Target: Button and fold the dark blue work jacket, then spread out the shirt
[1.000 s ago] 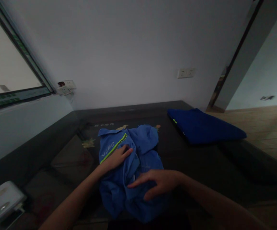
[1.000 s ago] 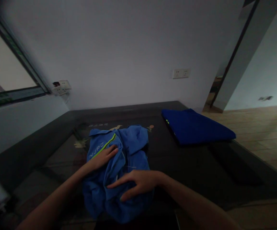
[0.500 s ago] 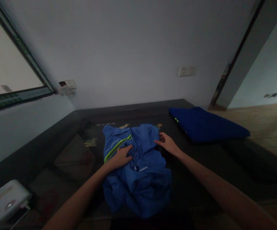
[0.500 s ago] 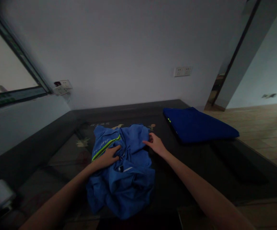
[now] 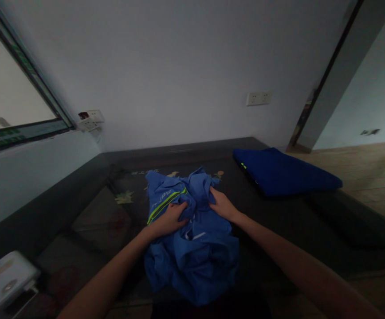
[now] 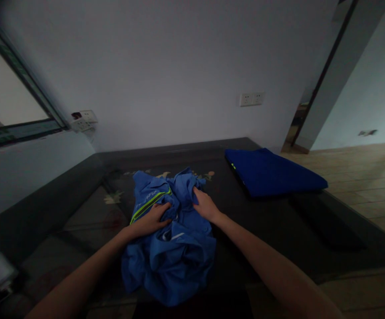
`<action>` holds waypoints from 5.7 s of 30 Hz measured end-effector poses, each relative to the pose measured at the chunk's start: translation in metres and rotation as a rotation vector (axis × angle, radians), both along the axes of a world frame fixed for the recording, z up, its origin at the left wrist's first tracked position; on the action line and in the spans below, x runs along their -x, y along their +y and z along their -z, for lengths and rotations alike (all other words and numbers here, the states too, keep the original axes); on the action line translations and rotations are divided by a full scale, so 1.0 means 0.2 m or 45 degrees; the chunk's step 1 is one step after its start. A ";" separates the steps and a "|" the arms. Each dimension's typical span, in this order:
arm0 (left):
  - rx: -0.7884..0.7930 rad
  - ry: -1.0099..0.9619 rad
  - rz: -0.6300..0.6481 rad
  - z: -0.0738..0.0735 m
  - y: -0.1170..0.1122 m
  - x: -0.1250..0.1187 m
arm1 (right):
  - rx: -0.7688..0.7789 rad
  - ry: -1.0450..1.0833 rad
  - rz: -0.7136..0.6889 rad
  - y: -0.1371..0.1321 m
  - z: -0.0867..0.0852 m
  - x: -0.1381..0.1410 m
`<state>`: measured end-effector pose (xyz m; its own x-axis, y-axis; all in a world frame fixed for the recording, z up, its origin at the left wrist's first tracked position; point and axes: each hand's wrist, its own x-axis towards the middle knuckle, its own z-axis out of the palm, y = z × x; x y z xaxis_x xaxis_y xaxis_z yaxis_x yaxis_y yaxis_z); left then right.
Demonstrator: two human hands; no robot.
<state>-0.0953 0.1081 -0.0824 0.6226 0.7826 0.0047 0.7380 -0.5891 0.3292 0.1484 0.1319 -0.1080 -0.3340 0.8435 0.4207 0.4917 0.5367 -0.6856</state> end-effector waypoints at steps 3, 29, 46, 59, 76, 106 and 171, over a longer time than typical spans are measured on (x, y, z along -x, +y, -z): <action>0.047 0.104 -0.042 -0.04 0.03 0.06 | -0.030 -0.012 0.123 0.03 -0.05 -0.07; -0.592 -0.051 -0.682 -0.18 0.20 0.37 | 0.103 1.052 0.853 0.18 -0.20 -0.75; 0.059 0.188 -0.071 -0.05 0.08 0.17 | -0.232 -0.705 0.080 0.11 -0.01 -0.36; -0.141 0.092 0.223 0.08 0.14 0.03 | -0.310 -0.776 0.282 0.33 -0.11 -0.44; -0.571 -0.120 0.058 -0.12 0.58 0.15 | -0.270 -0.519 0.243 0.04 -0.30 -0.49; 0.027 -0.326 -0.268 -0.29 -0.12 0.34 | -0.101 -0.778 -0.023 -0.34 -0.25 -0.23; -0.489 -0.066 -0.320 0.12 0.32 -0.01 | -0.285 -0.241 1.017 -0.81 -0.36 -0.96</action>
